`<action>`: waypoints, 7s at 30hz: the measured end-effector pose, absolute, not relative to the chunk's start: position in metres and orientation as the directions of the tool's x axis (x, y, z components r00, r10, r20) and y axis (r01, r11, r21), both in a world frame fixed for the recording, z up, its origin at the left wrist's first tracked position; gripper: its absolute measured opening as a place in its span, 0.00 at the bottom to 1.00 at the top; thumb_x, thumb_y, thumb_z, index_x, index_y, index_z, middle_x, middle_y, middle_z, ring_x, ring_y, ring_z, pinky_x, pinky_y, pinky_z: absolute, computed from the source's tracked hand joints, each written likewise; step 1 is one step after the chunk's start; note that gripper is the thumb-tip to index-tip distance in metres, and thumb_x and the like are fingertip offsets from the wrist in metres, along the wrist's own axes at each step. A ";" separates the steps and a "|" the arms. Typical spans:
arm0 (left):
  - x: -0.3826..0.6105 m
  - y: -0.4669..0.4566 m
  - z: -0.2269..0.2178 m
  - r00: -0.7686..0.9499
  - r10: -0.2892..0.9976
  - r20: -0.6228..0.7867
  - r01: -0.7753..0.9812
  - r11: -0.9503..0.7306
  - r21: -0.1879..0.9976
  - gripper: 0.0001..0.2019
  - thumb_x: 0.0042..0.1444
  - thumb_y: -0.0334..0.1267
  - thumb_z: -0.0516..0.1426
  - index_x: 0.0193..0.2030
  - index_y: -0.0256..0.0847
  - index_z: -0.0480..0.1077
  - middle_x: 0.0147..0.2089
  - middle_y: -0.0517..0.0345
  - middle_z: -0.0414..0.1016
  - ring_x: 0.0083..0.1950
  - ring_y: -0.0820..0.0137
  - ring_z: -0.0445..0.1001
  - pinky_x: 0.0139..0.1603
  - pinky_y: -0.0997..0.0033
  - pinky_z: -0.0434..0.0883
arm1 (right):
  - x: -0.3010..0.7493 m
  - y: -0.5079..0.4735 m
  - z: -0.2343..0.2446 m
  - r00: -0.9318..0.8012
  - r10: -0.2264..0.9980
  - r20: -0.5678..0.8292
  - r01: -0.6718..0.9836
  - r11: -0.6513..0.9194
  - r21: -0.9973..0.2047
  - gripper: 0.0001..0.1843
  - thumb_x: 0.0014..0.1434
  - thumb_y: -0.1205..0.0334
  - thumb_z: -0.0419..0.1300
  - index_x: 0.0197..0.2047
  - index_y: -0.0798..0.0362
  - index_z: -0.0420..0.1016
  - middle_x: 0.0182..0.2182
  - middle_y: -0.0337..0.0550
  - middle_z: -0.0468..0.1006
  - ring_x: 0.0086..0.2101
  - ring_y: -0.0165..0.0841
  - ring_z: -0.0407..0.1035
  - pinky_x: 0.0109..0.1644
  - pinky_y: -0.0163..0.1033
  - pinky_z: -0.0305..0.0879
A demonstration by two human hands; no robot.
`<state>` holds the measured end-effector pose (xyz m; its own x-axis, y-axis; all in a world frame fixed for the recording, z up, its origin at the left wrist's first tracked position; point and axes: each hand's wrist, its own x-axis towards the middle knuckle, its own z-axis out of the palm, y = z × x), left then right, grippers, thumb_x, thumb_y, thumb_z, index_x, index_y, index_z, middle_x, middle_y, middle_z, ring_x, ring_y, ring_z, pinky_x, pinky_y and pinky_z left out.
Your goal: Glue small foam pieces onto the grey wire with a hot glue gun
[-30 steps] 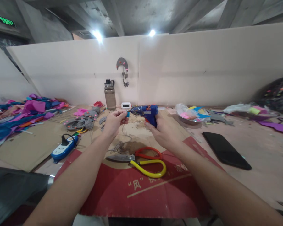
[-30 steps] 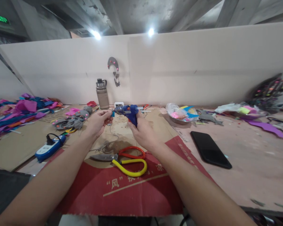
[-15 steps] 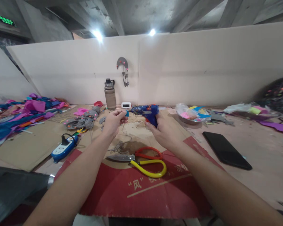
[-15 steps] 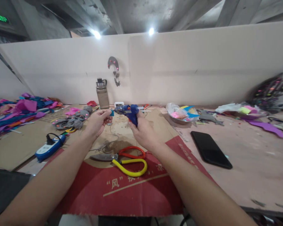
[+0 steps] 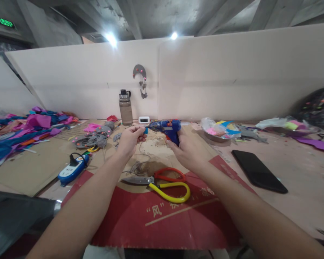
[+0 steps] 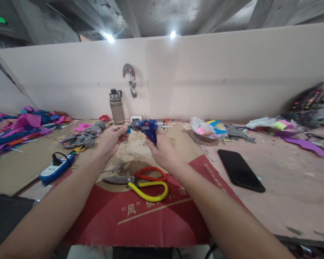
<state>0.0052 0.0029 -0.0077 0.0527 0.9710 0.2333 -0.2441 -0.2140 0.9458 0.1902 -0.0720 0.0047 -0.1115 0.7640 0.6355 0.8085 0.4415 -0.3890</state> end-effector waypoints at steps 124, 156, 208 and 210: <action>0.031 -0.026 -0.016 0.221 0.863 0.453 0.251 -0.500 0.829 0.07 0.51 0.40 0.57 0.31 0.38 0.69 0.21 0.63 0.66 0.20 0.78 0.62 0.21 0.77 0.62 | 0.184 -0.053 -0.018 -0.044 0.817 0.575 0.484 0.521 -0.703 0.05 0.57 0.63 0.52 0.30 0.53 0.64 0.24 0.36 0.66 0.26 0.28 0.60 0.31 0.35 0.55; 0.036 -0.029 -0.018 0.238 0.886 0.399 0.039 -0.419 0.907 0.07 0.49 0.39 0.59 0.31 0.37 0.68 0.20 0.63 0.67 0.22 0.78 0.64 0.23 0.77 0.64 | 0.182 -0.050 -0.019 0.054 0.892 0.449 0.363 0.401 -0.841 0.08 0.53 0.57 0.56 0.28 0.52 0.69 0.18 0.34 0.62 0.21 0.27 0.54 0.24 0.33 0.50; 0.023 -0.021 -0.010 0.278 0.869 0.410 0.338 -0.488 0.805 0.06 0.49 0.38 0.57 0.30 0.36 0.70 0.21 0.59 0.72 0.18 0.76 0.68 0.18 0.79 0.65 | 0.187 -0.049 -0.027 -0.153 0.810 0.566 0.605 0.530 -0.594 0.05 0.58 0.61 0.52 0.36 0.52 0.67 0.25 0.38 0.68 0.28 0.30 0.61 0.33 0.36 0.54; 0.017 -0.013 -0.010 0.212 0.871 0.442 0.285 -0.488 0.825 0.08 0.50 0.40 0.57 0.31 0.36 0.70 0.21 0.58 0.73 0.17 0.77 0.67 0.19 0.78 0.64 | 0.186 -0.049 -0.029 -0.168 0.798 0.579 0.582 0.554 -0.595 0.06 0.59 0.62 0.51 0.35 0.53 0.67 0.25 0.38 0.68 0.28 0.30 0.61 0.34 0.36 0.54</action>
<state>0.0174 -0.0131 -0.0105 0.2118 0.8714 0.4424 0.2853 -0.4881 0.8248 0.1863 -0.0486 -0.0287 -0.1675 0.7976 0.5795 0.5820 0.5544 -0.5949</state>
